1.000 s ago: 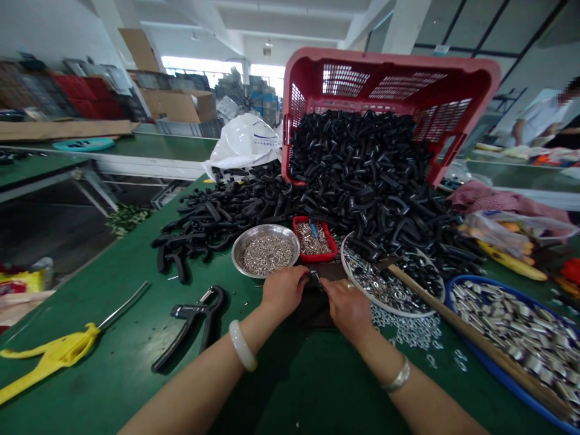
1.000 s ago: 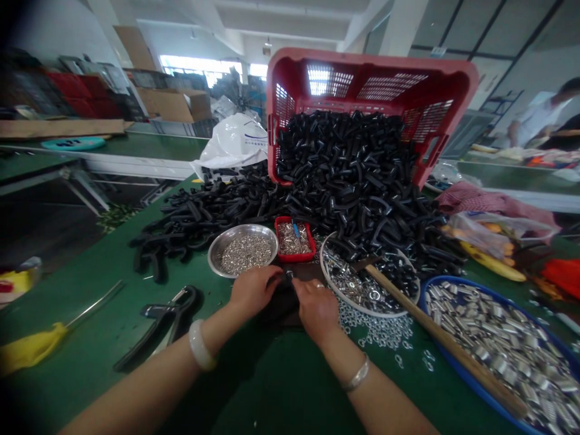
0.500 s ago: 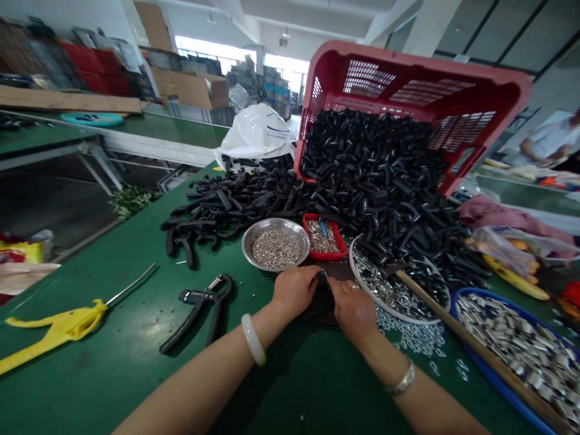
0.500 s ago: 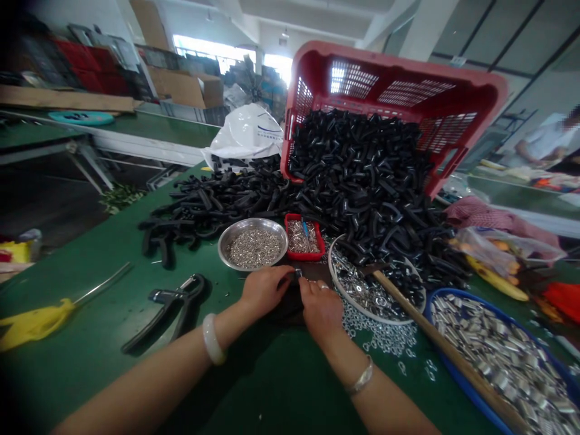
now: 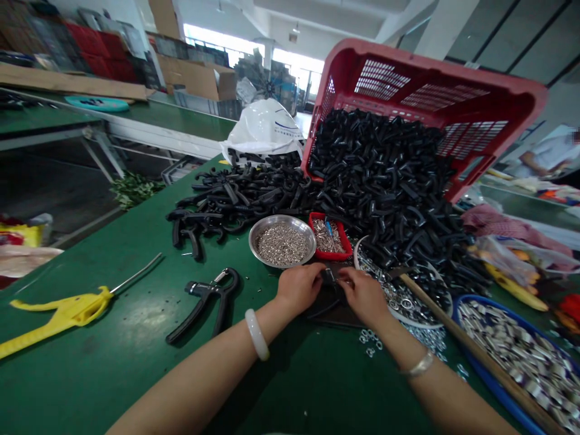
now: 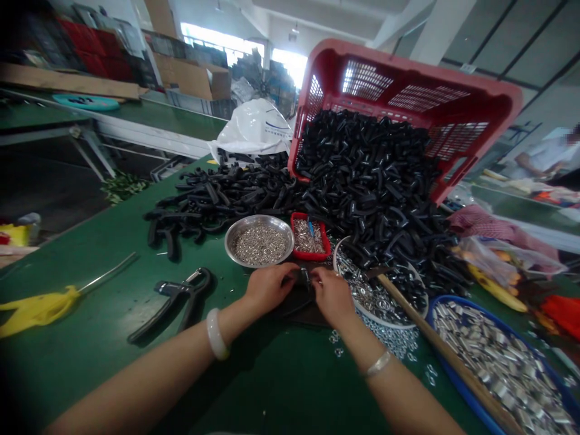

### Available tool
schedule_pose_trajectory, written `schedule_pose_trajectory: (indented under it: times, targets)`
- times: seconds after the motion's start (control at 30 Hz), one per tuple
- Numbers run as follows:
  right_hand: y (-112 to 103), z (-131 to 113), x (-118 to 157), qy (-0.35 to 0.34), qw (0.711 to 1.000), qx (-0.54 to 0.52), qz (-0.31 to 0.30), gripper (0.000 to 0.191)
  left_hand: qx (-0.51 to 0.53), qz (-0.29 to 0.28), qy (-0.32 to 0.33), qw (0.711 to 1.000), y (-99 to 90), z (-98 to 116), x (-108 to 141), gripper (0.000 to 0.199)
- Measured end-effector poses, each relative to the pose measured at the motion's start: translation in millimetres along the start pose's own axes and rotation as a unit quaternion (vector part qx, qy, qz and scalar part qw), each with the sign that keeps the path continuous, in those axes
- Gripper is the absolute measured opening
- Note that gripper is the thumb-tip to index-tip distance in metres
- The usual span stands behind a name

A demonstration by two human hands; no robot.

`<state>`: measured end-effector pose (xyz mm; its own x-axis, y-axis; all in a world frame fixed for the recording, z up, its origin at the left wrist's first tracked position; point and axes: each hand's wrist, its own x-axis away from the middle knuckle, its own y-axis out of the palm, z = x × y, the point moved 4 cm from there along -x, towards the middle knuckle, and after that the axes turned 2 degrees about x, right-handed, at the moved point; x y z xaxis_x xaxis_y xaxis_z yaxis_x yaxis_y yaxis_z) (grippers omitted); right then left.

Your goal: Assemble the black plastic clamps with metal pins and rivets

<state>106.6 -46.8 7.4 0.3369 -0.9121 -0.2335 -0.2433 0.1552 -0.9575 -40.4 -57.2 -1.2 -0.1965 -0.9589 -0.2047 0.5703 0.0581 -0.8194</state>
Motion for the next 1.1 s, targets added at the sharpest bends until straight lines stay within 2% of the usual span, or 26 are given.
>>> schedule_pose_trajectory:
  times: [0.1, 0.2, 0.53, 0.8, 1.1]
  targets:
    - [3.1, 16.8, 5.7, 0.045, 0.990, -0.130, 0.024, 0.014, 0.013, 0.007, 0.005, 1.000, 0.9, -1.7, -0.5, 0.027]
    - [5.7, 16.1, 11.8, 0.029, 0.988, -0.146, 0.046, 0.014, 0.014, -0.002, 0.003, 1.000, 3.1, -2.4, -0.9, 0.026]
    - [8.8, 0.5, 17.7, -0.097, 0.990, -0.030, 0.097, 0.022, 0.010, -0.017, -0.005, 1.000, 1.7, -0.8, -0.1, 0.027]
    - [12.9, -1.8, 22.0, -0.090, 0.989, 0.000, 0.119, 0.021, 0.008, -0.017, -0.001, 1.000, 2.4, 0.2, -0.5, 0.027]
    - [12.5, -17.3, 23.0, -0.134, 0.983, 0.110, 0.066, 0.026, -0.024, -0.010, 0.026, 0.999, 1.8, 6.4, 1.2, 0.031]
